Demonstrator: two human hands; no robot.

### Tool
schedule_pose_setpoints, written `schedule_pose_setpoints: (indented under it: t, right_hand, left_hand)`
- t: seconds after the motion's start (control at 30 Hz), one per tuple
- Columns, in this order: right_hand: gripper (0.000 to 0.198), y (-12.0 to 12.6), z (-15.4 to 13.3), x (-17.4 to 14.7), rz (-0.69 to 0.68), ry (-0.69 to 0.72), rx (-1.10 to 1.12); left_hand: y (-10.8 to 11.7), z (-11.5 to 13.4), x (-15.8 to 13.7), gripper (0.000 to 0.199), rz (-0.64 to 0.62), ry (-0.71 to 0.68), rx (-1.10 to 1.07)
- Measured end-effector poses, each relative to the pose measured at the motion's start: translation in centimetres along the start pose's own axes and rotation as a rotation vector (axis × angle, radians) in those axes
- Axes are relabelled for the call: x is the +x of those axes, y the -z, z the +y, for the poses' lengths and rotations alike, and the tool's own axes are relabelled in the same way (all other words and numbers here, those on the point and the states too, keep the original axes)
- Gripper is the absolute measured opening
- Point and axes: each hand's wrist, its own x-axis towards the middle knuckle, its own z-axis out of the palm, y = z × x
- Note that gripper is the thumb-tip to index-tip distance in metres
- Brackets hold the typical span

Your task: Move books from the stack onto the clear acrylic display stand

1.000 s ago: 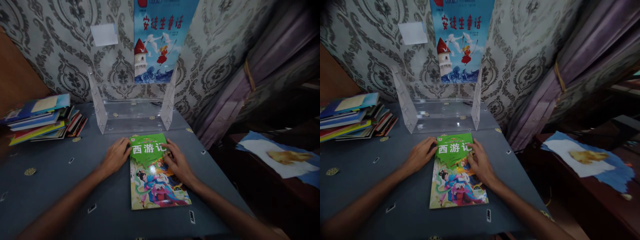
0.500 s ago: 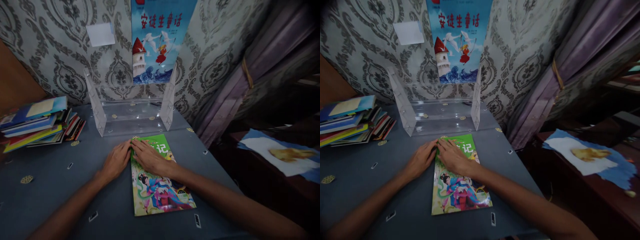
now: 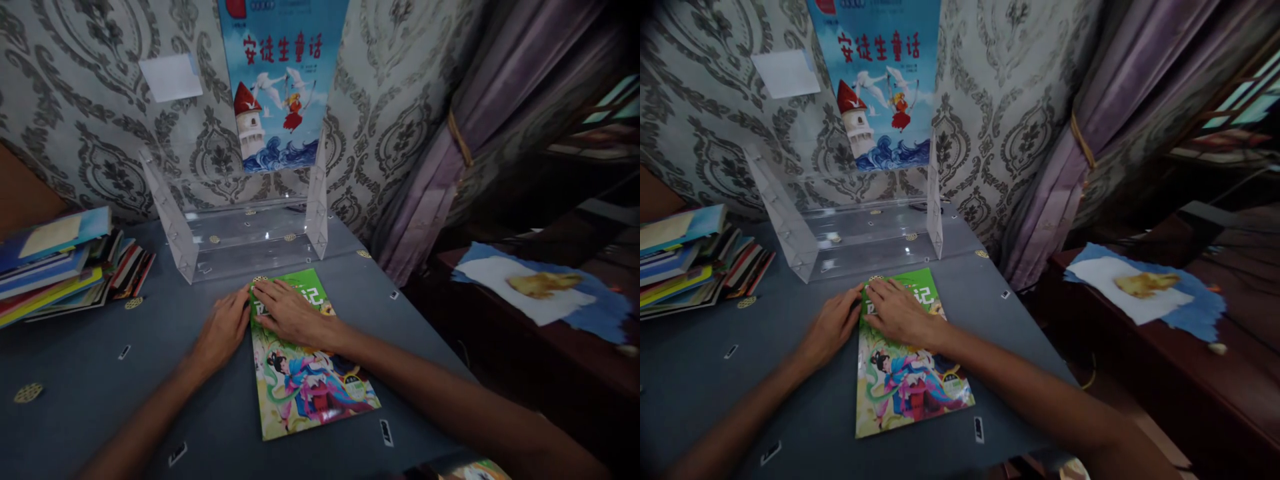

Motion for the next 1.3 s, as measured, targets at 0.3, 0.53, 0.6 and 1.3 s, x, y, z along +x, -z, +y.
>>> schedule_pose_setpoints:
  t: [0.3,0.53,0.6,1.3]
  right_hand:
    - [0.052,0.1,2.2,-2.6,0.086,-0.071,-0.009]
    - [0.049,-0.3,4.3,-4.3,0.17,-0.119,-0.053]
    - [0.048,-0.2,4.8,-4.9,0.194,-0.141,-0.059]
    - [0.039,0.3,9.3,-6.3,0.456,-0.239,0.494]
  left_hand:
    - [-0.3,-0.6,0.0,0.024,-0.005,0.0,0.019]
    - [-0.3,-0.4,0.0,0.022,0.016,-0.007,0.038]
    - [-0.3,-0.4,0.0,0.021,0.011,-0.005,0.032]
    - [-1.4,1.5,3.4,0.028,-0.011,-0.216,0.131]
